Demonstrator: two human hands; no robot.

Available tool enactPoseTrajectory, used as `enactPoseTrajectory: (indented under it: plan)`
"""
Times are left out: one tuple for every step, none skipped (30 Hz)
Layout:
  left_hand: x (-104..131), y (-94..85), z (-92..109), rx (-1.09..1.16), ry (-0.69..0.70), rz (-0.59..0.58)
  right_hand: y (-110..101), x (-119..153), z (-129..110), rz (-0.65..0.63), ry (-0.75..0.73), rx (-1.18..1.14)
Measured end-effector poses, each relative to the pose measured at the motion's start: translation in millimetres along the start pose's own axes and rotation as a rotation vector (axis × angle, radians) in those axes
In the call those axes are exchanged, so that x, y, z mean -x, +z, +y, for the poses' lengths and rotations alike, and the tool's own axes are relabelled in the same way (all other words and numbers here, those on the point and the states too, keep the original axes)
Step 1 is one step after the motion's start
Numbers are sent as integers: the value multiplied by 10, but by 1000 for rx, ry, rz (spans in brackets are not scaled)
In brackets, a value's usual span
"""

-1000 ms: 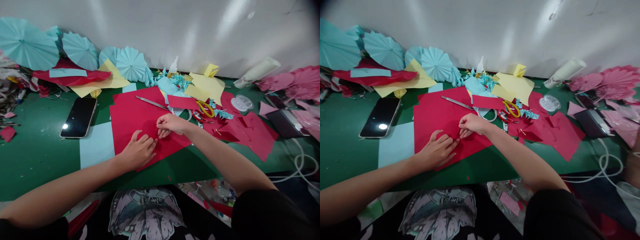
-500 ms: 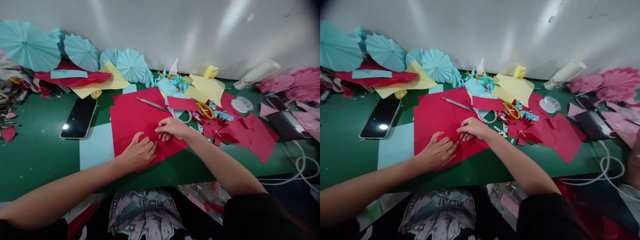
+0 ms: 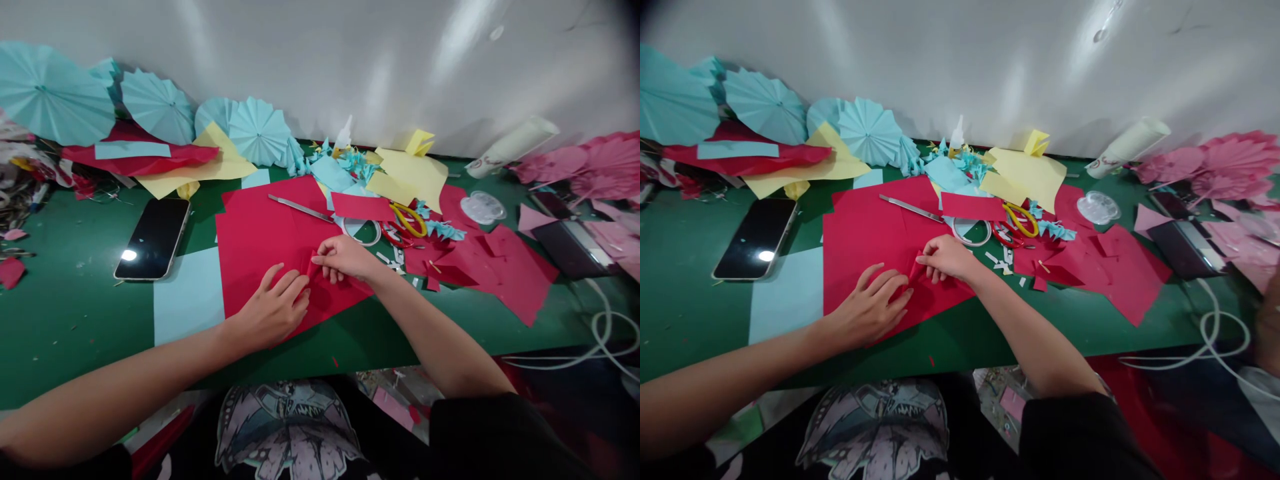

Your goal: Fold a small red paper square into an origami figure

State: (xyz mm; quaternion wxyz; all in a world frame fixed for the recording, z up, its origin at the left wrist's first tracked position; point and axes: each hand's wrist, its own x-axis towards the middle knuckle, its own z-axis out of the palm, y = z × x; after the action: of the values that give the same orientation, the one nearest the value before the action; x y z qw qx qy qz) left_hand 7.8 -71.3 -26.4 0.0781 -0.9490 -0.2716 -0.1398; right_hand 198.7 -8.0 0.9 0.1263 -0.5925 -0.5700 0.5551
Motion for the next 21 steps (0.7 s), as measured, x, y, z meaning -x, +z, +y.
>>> enactPoseTrajectory:
  plan:
    - [3,11,-1,4,2,17,8,4,2,9,-9,5]
    - [5,23,-2,9,6,27,14,10,2,20,-13,12]
    - [8,36,-4,16,9,31,21,15,1,29,-16,21]
    - [9,47,-6,24,10,30,26,19,1,36,-19,29]
    - [10,57,-8,32,11,25,31,22,1,38,-23,36]
    - [11,64,-10,42,15,18,36,23,3,40,-27,41]
    - [10,69,-12,51,20,10,39,22,7,40,-33,45]
    - [9,72,-14,60,23,3,43,20,12,43,-40,50]
    - [8,75,-15,69,26,-2,46,16,19,48,-48,55]
    - [8,77,-17,77,28,-5,49,12,26,55,-53,60]
    - [7,79,-17,83,29,-3,51,8,32,62,-59,64]
    - [7,80,-18,87,30,4,53,4,38,66,-62,67]
    - [7,79,-19,89,33,10,55,1,43,67,-64,71]
    - [8,78,-19,90,37,15,56,-1,46,66,-64,75]
    - [10,75,-20,89,42,21,58,-2,48,64,-63,78]
    - [12,71,-21,86,47,26,58,-1,48,62,-61,81]
    - [16,66,-22,81,53,30,58,1,48,60,-61,83]
    - [19,61,-24,75,61,32,57,3,47,60,-60,85]
    - [24,56,-26,67,70,36,56,5,46,61,-62,88]
    - [29,52,-27,58,79,41,53,7,46,62,-66,90]
    - [36,49,-28,51,87,44,50,9,47,62,-71,93]
